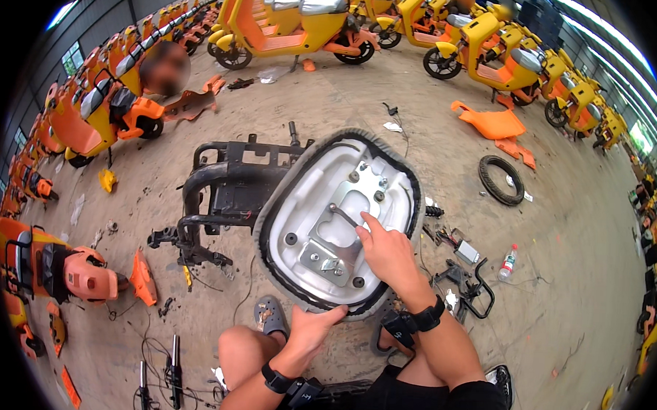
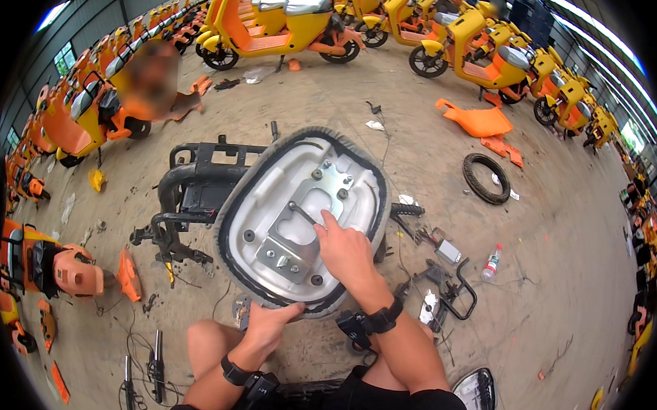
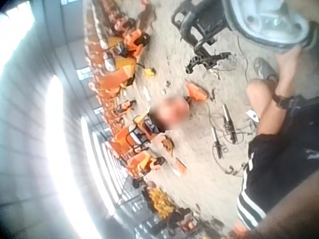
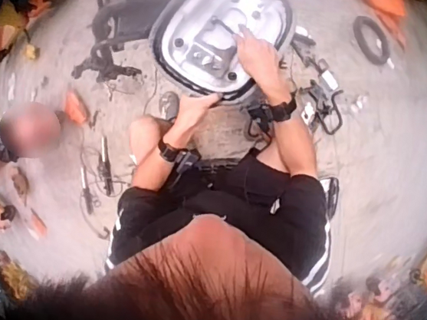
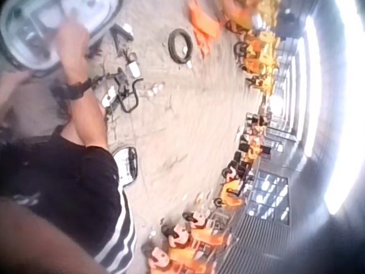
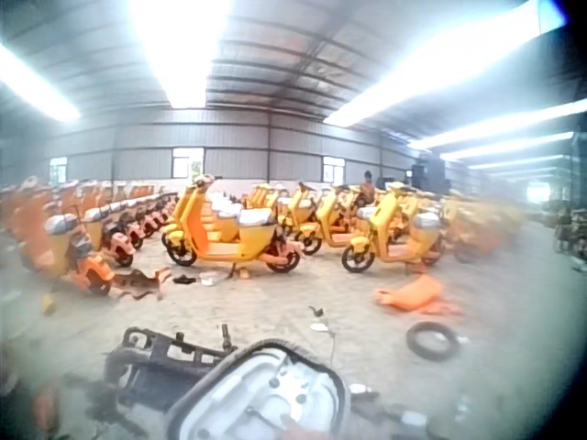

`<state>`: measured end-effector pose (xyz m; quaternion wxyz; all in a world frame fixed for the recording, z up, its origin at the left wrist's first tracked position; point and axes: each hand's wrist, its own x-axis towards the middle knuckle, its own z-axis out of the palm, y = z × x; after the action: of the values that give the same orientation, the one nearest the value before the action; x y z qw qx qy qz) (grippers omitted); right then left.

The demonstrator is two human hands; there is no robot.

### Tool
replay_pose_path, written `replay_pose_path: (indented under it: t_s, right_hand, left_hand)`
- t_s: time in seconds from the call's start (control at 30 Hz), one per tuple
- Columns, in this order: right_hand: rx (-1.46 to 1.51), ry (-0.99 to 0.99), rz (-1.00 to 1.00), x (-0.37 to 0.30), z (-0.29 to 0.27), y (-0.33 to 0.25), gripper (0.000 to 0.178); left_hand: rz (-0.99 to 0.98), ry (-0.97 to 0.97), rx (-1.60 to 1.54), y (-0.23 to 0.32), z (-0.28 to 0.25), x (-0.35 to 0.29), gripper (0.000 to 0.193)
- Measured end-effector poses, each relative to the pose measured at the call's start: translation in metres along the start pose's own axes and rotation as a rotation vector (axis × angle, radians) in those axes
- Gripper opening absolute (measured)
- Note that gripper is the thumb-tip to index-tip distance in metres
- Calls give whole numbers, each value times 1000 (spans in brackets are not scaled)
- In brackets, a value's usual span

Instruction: The person assembles a scooter seat base by placing screws into the metal frame and tightening them by hand.

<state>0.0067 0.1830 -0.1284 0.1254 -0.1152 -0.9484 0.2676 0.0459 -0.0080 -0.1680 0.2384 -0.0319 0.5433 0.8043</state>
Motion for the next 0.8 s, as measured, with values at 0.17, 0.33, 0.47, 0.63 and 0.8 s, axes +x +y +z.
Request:
replay_pose_path:
  t_s: [0.17,0.33,0.47,0.63,0.8]
  right_hand:
    - [158,-20,38,6,3,6,45]
    - [193,4,35,8,4,1,41]
    - [206,15,24,9,7,-1,38]
    - [197,45,7,9,9,-3,36]
    - [244,97,46,11,4,-10,35]
  left_hand:
    - [-7,22,-17,3,2,-2,45]
    - [-18,20,12,3,1,-2,42]
    - [-24,7,7,4,0,-2,47]
    - [-58,-4,2,8,2,-4,56]
    - [-74,-20,29,1,-5,0,56]
